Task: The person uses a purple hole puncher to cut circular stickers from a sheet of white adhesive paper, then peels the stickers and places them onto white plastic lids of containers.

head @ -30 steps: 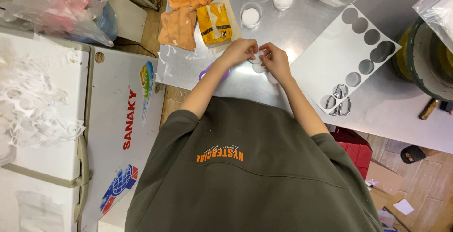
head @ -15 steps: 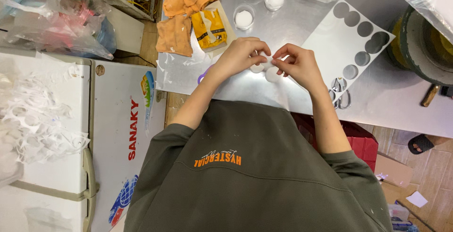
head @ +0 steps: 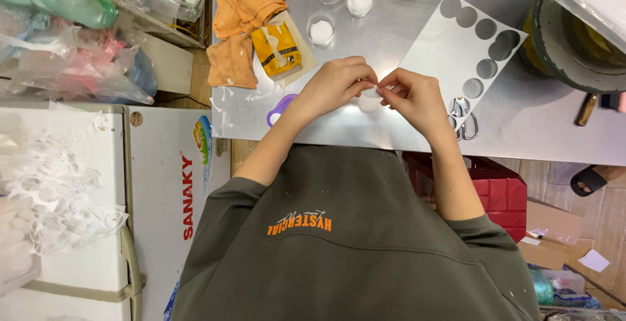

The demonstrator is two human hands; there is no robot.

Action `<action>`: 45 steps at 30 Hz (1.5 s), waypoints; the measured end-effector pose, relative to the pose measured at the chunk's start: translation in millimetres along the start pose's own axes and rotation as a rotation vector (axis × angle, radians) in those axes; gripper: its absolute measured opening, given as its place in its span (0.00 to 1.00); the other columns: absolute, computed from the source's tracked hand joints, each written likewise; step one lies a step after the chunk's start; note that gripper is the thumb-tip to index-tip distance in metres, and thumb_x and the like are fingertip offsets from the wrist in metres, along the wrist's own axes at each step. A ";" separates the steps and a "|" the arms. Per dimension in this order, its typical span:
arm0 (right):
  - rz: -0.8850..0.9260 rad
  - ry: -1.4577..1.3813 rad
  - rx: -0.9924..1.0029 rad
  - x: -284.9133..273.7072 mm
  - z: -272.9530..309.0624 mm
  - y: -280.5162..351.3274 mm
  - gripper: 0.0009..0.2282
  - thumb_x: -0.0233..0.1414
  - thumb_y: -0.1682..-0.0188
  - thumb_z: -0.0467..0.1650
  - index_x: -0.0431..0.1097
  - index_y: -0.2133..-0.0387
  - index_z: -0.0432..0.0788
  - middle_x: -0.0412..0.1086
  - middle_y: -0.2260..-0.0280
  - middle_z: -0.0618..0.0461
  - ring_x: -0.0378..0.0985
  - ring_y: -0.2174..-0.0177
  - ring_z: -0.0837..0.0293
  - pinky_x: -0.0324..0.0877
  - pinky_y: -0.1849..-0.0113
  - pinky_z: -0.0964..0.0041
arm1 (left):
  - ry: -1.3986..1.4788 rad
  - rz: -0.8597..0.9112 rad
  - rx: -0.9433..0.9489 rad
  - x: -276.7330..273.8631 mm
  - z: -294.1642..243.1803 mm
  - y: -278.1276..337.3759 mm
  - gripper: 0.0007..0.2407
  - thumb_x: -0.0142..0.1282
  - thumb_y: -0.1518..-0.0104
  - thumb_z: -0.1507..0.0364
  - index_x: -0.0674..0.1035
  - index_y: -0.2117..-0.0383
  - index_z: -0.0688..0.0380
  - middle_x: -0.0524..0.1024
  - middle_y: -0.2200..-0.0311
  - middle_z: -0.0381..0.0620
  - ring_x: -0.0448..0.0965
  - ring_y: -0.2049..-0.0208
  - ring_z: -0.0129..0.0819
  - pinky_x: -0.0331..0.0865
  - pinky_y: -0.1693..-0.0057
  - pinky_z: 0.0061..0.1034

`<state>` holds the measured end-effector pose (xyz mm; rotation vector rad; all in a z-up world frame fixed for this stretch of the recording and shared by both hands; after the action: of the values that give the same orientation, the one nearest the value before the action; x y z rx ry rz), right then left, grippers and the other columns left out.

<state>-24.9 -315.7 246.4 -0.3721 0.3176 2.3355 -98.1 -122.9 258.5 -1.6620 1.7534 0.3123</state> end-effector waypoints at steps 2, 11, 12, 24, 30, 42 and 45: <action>-0.062 0.058 -0.038 0.1 -3.3 2.1 0.04 0.60 0.49 0.24 0.75 0.66 0.33 0.78 0.72 0.50 0.83 0.72 0.63 0.74 0.70 0.72 | -0.026 -0.105 -0.048 1.1 -2.7 1.4 0.04 0.63 0.41 0.74 0.83 0.62 0.56 0.81 0.65 0.44 0.80 0.67 0.34 0.73 0.61 0.27; -0.465 -0.487 -0.170 10.0 -21.7 17.7 0.05 0.59 0.44 0.21 0.71 0.59 0.30 0.77 0.66 0.46 0.82 0.67 0.60 0.77 0.61 0.71 | 0.463 -0.529 -0.226 45.4 -18.9 0.1 0.14 0.60 0.37 0.77 0.80 0.46 0.54 0.81 0.60 0.41 0.80 0.60 0.22 0.76 0.54 0.18; -0.450 -0.420 -0.213 7.8 -25.6 21.5 0.07 0.58 0.45 0.21 0.70 0.56 0.30 0.77 0.64 0.46 0.82 0.64 0.59 0.77 0.59 0.71 | 0.467 -0.525 -0.226 47.2 -16.5 0.2 0.14 0.60 0.37 0.77 0.80 0.46 0.54 0.81 0.60 0.41 0.80 0.60 0.22 0.76 0.54 0.18; -0.671 0.514 0.140 -46.9 -273.5 129.1 0.18 0.63 0.54 0.24 0.65 0.52 0.38 0.68 0.60 0.41 0.72 0.62 0.44 0.70 0.59 0.55 | 0.490 -0.622 -0.437 29.9 50.6 83.0 0.14 0.58 0.36 0.80 0.80 0.45 0.61 0.72 0.66 0.39 0.73 0.65 0.20 0.68 0.57 0.14; -0.504 0.565 0.440 -59.9 -262.8 152.1 0.27 0.64 0.55 0.29 0.62 0.44 0.39 0.72 0.67 0.44 0.77 0.67 0.46 0.71 0.63 0.53 | 0.526 -0.705 -0.462 27.8 71.2 107.1 0.14 0.57 0.37 0.81 0.80 0.46 0.64 0.74 0.62 0.39 0.73 0.64 0.19 0.68 0.57 0.12; -0.425 -0.164 0.538 4.3 -239.0 241.1 0.35 0.65 0.59 0.29 0.64 0.35 0.30 0.71 0.64 0.43 0.71 0.69 0.53 0.65 0.68 0.60 | 0.660 -0.887 -0.500 -60.1 72.5 168.2 0.14 0.58 0.39 0.80 0.80 0.46 0.62 0.78 0.65 0.40 0.78 0.65 0.21 0.72 0.57 0.15; -0.202 -0.245 0.293 54.8 -195.9 204.0 0.30 0.63 0.58 0.41 0.64 0.49 0.32 0.73 0.68 0.48 0.81 0.67 0.53 0.79 0.61 0.60 | 0.659 -0.863 -0.538 -76.6 73.2 202.0 0.14 0.59 0.39 0.80 0.80 0.46 0.62 0.78 0.66 0.39 0.77 0.66 0.21 0.73 0.57 0.15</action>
<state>-172.9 -488.2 69.4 0.0253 0.4714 2.0702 -271.2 11.9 195.9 -2.9787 1.1981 -0.2221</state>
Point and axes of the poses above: each hand's wrist, its own y-axis away from the middle knuckle, its own x-axis out of the palm, z = x × y, the point moved 2 cm from there along -y, towards the middle knuckle
